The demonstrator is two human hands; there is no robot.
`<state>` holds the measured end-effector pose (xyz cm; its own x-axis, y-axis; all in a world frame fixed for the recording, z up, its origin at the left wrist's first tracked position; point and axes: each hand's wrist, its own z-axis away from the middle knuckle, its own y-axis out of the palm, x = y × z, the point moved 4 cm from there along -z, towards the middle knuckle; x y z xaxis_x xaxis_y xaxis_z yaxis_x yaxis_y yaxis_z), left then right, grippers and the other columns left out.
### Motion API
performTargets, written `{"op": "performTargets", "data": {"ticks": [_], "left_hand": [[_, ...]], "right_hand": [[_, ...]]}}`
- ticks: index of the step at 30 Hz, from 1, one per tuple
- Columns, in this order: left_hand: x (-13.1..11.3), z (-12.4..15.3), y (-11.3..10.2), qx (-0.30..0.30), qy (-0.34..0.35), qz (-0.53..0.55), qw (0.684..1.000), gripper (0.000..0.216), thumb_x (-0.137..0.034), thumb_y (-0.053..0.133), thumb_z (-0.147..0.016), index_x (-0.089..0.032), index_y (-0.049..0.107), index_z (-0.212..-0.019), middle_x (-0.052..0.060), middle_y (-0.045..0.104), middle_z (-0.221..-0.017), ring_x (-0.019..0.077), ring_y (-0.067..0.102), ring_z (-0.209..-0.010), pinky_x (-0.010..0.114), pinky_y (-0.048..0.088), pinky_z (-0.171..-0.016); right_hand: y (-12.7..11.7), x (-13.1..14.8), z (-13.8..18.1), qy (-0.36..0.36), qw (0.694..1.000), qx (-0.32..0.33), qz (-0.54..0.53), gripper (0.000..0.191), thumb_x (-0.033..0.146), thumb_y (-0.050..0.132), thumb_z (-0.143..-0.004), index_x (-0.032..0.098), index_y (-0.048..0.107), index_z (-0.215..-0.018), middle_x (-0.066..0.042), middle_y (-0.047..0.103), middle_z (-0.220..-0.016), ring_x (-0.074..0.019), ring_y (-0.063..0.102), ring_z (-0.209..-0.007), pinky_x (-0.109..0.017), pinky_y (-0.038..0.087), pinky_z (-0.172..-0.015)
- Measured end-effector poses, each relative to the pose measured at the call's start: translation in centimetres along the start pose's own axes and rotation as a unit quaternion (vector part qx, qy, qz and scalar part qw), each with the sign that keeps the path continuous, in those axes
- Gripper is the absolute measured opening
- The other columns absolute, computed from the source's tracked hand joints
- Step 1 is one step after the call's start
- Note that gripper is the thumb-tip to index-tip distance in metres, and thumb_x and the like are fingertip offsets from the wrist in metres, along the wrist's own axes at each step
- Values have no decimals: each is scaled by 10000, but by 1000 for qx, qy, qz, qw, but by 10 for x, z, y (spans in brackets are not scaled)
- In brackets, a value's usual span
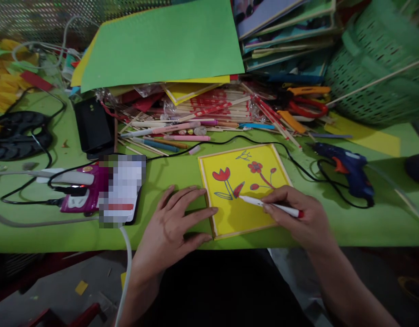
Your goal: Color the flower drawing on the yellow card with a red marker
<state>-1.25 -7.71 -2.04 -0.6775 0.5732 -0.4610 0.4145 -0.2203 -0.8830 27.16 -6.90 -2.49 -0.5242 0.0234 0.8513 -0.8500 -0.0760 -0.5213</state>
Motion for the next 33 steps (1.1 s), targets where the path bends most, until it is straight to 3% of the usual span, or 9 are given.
{"op": "performTargets", "data": {"ticks": [21,33], "left_hand": [[0,0,2,-1,-5,5,1000,442,-418,685,-943,-402,618,-1379,38,517,-1547,284,474,-1423,591,268,-1222],[-2,0,1,-9,-7,5,1000,461,-387,700,-928,-411,620,-1381,26,530,-1533,295,496,-1406,604,283,-1223]], "right_hand": [[-5,-9,6,33,995,-67,-70,103,306,778,-844,239,722,-897,-29,740,-827,-173,664,-662,-269,503,-564],[4,9,-4,25,998,-24,-52,93,314,758,-838,238,721,-875,-40,759,-831,-185,677,-684,-272,505,-551]]}}
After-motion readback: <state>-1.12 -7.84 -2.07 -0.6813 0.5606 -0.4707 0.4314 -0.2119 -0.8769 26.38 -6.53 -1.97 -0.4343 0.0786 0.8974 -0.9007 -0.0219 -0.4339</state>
